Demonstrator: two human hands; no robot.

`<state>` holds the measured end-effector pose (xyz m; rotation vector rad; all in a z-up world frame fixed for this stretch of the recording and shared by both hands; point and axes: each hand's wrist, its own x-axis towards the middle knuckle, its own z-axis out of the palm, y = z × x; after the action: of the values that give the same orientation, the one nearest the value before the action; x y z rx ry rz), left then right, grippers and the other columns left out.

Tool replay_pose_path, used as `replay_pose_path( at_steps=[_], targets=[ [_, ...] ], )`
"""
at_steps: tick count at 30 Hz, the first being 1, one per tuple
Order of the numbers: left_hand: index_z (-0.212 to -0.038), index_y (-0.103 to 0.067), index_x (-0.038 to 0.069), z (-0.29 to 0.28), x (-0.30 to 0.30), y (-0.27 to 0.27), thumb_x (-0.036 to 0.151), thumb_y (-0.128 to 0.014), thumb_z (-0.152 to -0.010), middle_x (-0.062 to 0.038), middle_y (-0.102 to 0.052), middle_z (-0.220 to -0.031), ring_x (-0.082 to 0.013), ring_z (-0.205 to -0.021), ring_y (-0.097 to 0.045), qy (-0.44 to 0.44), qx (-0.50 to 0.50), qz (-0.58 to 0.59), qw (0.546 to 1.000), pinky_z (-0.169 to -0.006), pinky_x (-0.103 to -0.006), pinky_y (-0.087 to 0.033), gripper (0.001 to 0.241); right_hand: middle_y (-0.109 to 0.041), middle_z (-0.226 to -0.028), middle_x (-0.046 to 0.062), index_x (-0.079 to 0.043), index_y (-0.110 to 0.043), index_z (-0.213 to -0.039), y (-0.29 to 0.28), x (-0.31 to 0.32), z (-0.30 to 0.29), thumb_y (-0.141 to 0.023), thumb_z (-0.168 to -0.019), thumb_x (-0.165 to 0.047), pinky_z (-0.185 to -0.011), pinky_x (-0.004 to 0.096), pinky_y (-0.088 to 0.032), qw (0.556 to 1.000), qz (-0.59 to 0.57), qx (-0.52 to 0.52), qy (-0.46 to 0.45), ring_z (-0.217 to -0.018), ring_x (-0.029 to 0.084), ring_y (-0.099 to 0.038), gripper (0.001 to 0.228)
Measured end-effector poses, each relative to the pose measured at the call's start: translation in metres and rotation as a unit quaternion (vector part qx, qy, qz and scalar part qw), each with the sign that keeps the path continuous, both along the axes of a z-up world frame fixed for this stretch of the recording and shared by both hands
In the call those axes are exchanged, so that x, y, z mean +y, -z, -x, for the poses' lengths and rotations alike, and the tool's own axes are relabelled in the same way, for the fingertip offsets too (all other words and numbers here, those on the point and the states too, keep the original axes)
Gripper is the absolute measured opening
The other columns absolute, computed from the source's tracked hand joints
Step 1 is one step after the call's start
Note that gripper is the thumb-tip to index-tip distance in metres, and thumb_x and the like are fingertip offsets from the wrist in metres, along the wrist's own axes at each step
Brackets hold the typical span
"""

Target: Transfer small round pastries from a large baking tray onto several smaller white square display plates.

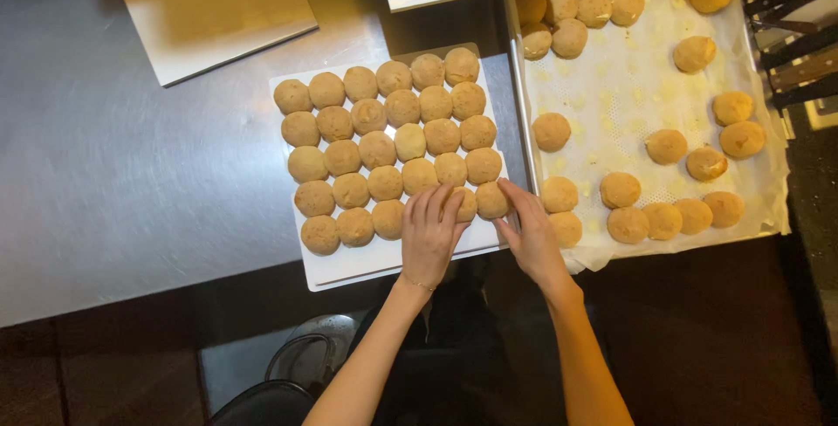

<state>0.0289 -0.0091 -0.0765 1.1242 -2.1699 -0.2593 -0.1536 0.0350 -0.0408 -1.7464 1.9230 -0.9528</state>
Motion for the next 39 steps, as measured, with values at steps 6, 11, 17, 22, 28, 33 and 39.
replay_pose_path(
  at_steps=[6,11,17,22,28,33,39],
  targets=[
    [-0.140,-0.050,0.005,-0.029,0.013,-0.037,0.028,-0.083,-0.084,-0.013,-0.047,-0.150,-0.0330,-0.141,-0.044,-0.012,0.088,-0.020,0.996,-0.119,-0.0487,-0.034,0.069,-0.063,-0.134,0.020,0.000,-0.052,-0.143,0.017,-0.002,0.000,-0.083,-0.081,-0.014,-0.104,0.042,-0.049,0.999,-0.003,0.029,0.016,-0.122,0.037,-0.060,0.070],
    [-0.151,-0.041,0.003,-0.128,0.022,-0.024,0.022,-0.054,-0.104,-0.014,-0.043,-0.158,-0.0309,-0.143,-0.046,-0.215,0.360,-0.202,0.885,-0.116,-0.0432,-0.039,0.052,-0.057,-0.141,0.024,0.004,-0.045,-0.147,0.020,0.021,-0.021,-0.076,-0.088,-0.017,-0.104,0.042,-0.048,0.995,0.072,-0.015,0.070,-0.126,0.037,-0.057,0.069],
    [-0.153,-0.036,0.002,-0.161,0.002,0.002,0.033,-0.034,-0.111,-0.018,-0.047,-0.158,-0.0277,-0.146,-0.044,-0.185,0.403,-0.307,0.842,-0.119,-0.0382,-0.034,0.053,-0.059,-0.141,0.018,0.001,-0.046,-0.147,0.041,0.022,-0.046,-0.059,-0.104,-0.019,-0.099,0.034,-0.053,0.955,0.056,-0.220,0.190,-0.123,0.024,-0.062,0.049],
    [-0.151,-0.039,0.003,-0.167,-0.019,-0.005,0.037,-0.035,-0.108,-0.018,-0.052,-0.155,-0.0272,-0.143,-0.050,-0.205,0.363,-0.341,0.843,-0.117,-0.0375,-0.038,0.054,-0.061,-0.133,0.019,0.001,-0.055,-0.141,0.021,0.001,-0.026,-0.058,-0.105,-0.022,-0.097,0.036,-0.053,0.970,0.028,-0.105,0.216,-0.116,0.027,-0.063,0.043],
    [-0.156,-0.034,0.004,-0.159,-0.084,-0.025,0.042,-0.031,-0.109,-0.019,-0.038,-0.162,-0.0302,-0.151,-0.035,-0.178,0.348,-0.331,0.859,-0.121,-0.0402,-0.030,0.060,-0.062,-0.137,0.014,-0.002,-0.053,-0.142,-0.012,-0.108,0.010,-0.049,-0.109,-0.030,-0.102,0.036,-0.048,0.981,0.026,-0.153,0.119,-0.121,0.022,-0.061,0.044],
    [-0.154,-0.037,0.005,-0.147,-0.091,-0.025,0.053,-0.027,-0.104,-0.016,-0.042,-0.161,-0.0283,-0.150,-0.040,-0.215,0.390,-0.395,0.803,-0.121,-0.0397,-0.032,0.070,-0.058,-0.140,0.019,-0.005,-0.046,-0.150,0.006,-0.201,0.031,-0.047,-0.108,-0.032,-0.102,0.036,-0.049,0.984,-0.053,-0.156,0.062,-0.121,0.026,-0.061,0.051],
    [-0.150,-0.041,0.000,-0.179,-0.049,-0.009,0.043,-0.031,-0.109,-0.017,-0.048,-0.154,-0.0290,-0.142,-0.048,-0.311,0.387,-0.317,0.808,-0.115,-0.0404,-0.038,0.060,-0.053,-0.150,0.021,-0.001,-0.042,-0.150,-0.005,-0.115,0.020,-0.039,-0.109,-0.035,-0.112,0.039,-0.041,0.977,-0.096,-0.135,0.138,-0.135,0.029,-0.054,0.053]
  ],
)
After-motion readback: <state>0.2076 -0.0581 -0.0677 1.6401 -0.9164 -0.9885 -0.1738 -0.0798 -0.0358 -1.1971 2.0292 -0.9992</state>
